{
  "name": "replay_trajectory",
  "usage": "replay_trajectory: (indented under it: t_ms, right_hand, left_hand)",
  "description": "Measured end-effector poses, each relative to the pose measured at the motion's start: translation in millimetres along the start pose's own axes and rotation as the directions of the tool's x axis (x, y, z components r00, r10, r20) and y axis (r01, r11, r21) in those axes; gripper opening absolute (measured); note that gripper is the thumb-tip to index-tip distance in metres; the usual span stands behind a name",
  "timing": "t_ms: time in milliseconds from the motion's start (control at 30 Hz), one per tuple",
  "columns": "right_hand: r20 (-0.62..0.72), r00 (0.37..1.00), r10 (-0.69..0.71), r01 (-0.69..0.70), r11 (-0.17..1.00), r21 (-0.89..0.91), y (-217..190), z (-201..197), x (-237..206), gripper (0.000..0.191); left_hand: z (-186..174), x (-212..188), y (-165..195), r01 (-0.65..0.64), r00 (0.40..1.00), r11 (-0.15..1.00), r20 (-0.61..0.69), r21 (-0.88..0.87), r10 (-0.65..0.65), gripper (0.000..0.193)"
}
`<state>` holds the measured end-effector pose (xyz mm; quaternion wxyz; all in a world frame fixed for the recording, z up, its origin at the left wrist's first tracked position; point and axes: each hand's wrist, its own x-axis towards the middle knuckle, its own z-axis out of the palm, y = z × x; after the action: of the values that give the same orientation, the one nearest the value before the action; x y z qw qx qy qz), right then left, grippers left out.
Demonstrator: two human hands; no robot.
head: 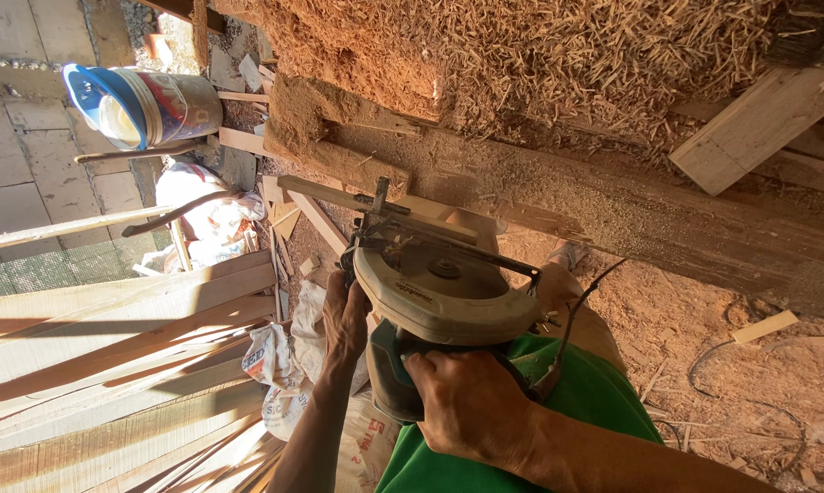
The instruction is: The person cuts narrow wood strips into short pieces using a handheld circular saw, working on a wooden beam. They position each strip against the saw guide, make a cut, move the finished piece aside, and reach for the next strip, repeating the cut cycle throughout the episode.
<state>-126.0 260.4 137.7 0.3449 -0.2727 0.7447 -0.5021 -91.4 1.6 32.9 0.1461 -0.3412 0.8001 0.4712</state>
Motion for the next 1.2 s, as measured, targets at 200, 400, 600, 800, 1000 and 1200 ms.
replay_trajectory:
  t_ms: [200,400,600,800,1000,1200]
  right_hand:
    - [-0.011,1.0,-0.005,0.005,1.0,-0.011,-1.1,1.3,3.8,0.035]
    - [-0.051,0.999,-0.02,0.019,1.0,-0.007,-3.3,3.3,7.8,0.034]
    - [-0.028,1.0,-0.008,0.008,1.0,0.003,-5.0,4.0,11.1,0.035]
    - [-0.021,1.0,-0.016,0.016,1.0,0.007,-6.0,5.5,15.1,0.034]
    - [-0.047,0.998,-0.04,0.041,0.999,0.007,-6.7,6.4,17.1,0.035]
    - [-0.052,0.998,-0.042,0.042,0.999,0.013,-8.1,8.6,19.5,0.032]
  left_hand:
    - [-2.0,2.5,0.5,-0.007,1.0,1.0,0.001,-0.008,0.007,0.035]
    - [-5.2,4.4,1.5,0.022,1.0,1.0,-0.016,0.003,-0.022,0.035]
    - [-8.1,6.1,4.5,0.049,0.998,0.997,-0.031,0.057,-0.047,0.036]
    - [-11.1,8.4,9.3,0.06,0.997,0.993,-0.046,0.103,-0.056,0.039]
    - [-13.7,9.8,9.2,0.08,0.995,0.986,-0.07,0.145,-0.071,0.041]
    - [-17.8,12.0,3.1,0.025,0.998,0.993,-0.06,0.112,-0.019,0.043]
